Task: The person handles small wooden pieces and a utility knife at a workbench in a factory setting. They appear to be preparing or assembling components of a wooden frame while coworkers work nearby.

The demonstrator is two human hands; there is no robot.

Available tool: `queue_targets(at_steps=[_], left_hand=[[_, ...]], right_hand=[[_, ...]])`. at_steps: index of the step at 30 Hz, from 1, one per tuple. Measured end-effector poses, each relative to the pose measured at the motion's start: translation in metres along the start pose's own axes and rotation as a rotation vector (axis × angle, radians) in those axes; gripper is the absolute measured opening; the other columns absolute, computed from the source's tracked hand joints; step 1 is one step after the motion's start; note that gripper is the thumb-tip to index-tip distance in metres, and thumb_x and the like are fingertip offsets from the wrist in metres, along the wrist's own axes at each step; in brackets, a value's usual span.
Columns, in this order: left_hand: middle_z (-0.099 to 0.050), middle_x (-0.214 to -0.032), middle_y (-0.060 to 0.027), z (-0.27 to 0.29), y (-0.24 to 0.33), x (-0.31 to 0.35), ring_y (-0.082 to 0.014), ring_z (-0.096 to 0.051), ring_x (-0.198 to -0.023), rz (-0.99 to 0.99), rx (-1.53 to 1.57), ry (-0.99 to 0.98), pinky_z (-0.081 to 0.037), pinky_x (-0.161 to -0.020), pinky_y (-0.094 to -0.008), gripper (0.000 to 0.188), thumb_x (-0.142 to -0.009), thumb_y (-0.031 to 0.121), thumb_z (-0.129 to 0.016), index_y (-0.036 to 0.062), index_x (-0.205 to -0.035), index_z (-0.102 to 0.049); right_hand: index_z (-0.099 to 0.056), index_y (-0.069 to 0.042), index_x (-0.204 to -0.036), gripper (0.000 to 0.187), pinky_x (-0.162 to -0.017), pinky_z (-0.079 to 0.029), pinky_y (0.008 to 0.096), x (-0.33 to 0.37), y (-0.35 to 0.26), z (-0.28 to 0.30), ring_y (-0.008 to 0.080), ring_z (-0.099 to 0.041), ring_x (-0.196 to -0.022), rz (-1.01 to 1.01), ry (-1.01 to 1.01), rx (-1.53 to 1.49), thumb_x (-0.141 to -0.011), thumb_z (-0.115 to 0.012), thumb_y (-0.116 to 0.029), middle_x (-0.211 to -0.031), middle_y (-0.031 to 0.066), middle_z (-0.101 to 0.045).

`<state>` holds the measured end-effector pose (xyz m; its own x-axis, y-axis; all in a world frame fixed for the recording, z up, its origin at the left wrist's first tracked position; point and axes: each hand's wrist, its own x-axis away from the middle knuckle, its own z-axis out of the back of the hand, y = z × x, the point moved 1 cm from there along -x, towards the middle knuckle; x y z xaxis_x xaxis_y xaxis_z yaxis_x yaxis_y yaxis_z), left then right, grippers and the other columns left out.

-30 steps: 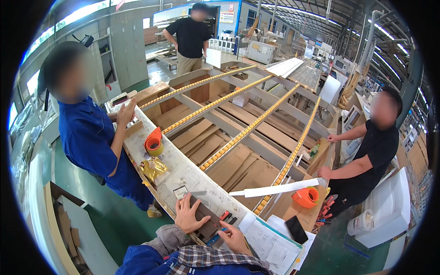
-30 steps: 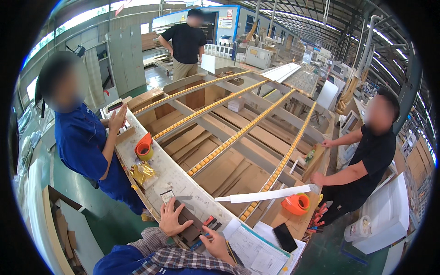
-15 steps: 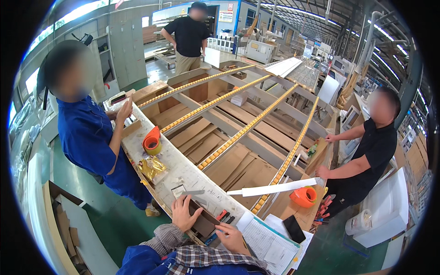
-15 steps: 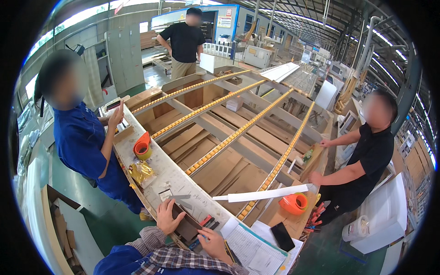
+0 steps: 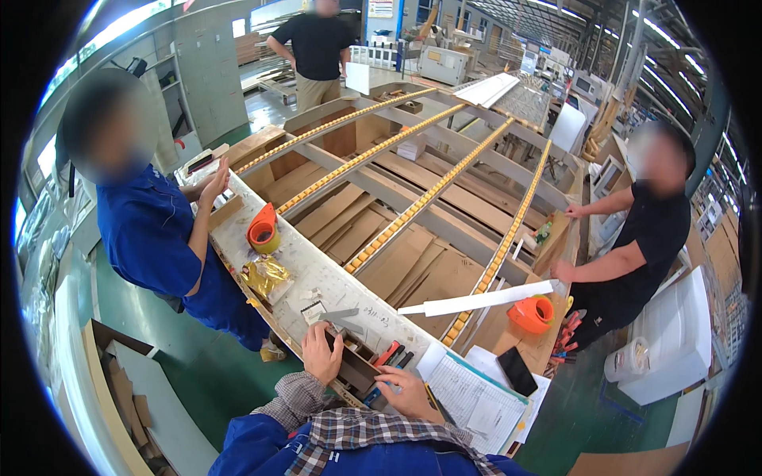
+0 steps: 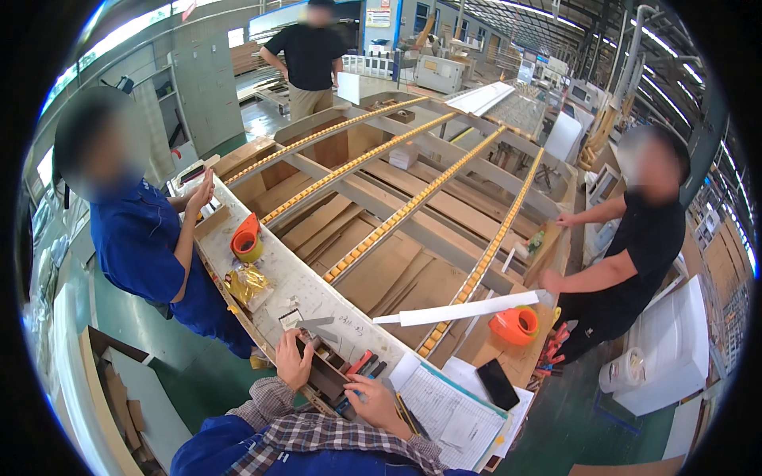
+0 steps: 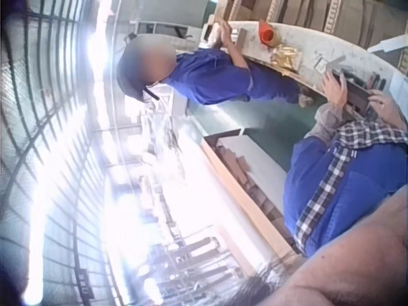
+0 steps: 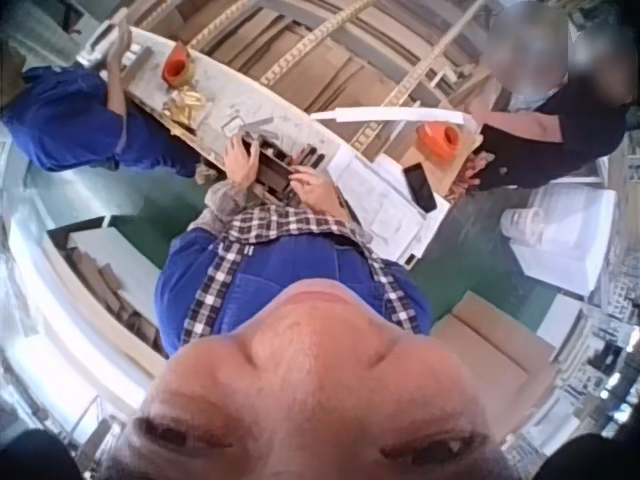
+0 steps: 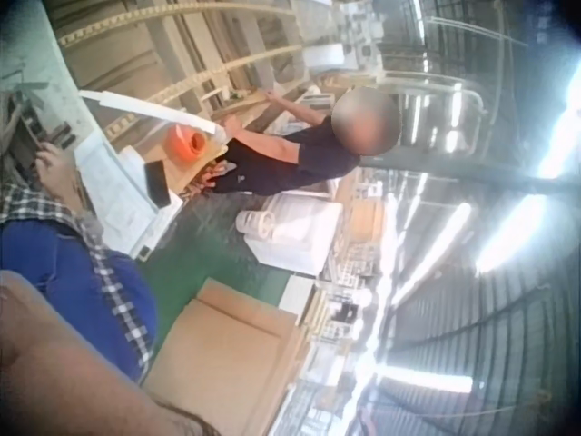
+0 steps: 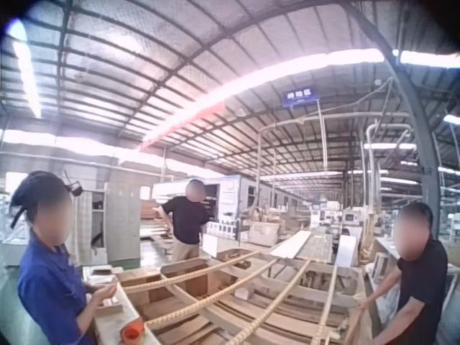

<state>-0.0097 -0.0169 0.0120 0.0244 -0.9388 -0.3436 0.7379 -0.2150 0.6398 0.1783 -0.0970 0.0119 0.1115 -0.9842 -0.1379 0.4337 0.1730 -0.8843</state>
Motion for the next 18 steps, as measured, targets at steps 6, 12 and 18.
queue_targets(at_steps=[6, 12, 18], left_hand=[[-0.045, -0.103, -0.0195, 0.001, -0.010, 0.003, -0.0363, -0.044, -0.095, 0.012, 0.029, -0.024, -0.035, -0.085, -0.0432, 0.032, -0.074, 0.010, -0.048, -0.0005, -0.104, -0.043], [-0.043, -0.111, -0.0188, -0.002, -0.005, 0.000, -0.0361, -0.043, -0.100, -0.017, 0.002, -0.007, -0.034, -0.085, -0.0424, 0.038, -0.070, 0.004, -0.045, 0.0007, -0.108, -0.044], [-0.044, -0.113, -0.0154, -0.004, -0.009, 0.000, -0.0324, -0.043, -0.103, -0.027, -0.020, -0.016, -0.032, -0.085, -0.0402, 0.036, -0.069, 0.002, -0.046, 0.0039, -0.105, -0.049]], right_hand=[[-0.065, -0.007, -0.082, 0.016, -0.082, -0.044, 0.0362, 0.003, -0.005, 0.000, 0.0282, -0.055, -0.096, -0.004, -0.048, -0.018, -0.077, -0.060, -0.022, -0.109, 0.0093, -0.058], [-0.063, -0.006, -0.082, 0.020, -0.068, -0.047, 0.0347, 0.004, 0.001, -0.004, 0.0265, -0.060, -0.079, -0.081, -0.044, -0.010, -0.078, -0.058, -0.025, -0.108, 0.0111, -0.058], [-0.062, -0.003, -0.087, 0.020, -0.067, -0.048, 0.0275, -0.001, -0.001, -0.004, 0.0181, -0.059, -0.075, -0.179, -0.168, -0.132, -0.079, -0.060, -0.021, -0.089, 0.0087, -0.061]])
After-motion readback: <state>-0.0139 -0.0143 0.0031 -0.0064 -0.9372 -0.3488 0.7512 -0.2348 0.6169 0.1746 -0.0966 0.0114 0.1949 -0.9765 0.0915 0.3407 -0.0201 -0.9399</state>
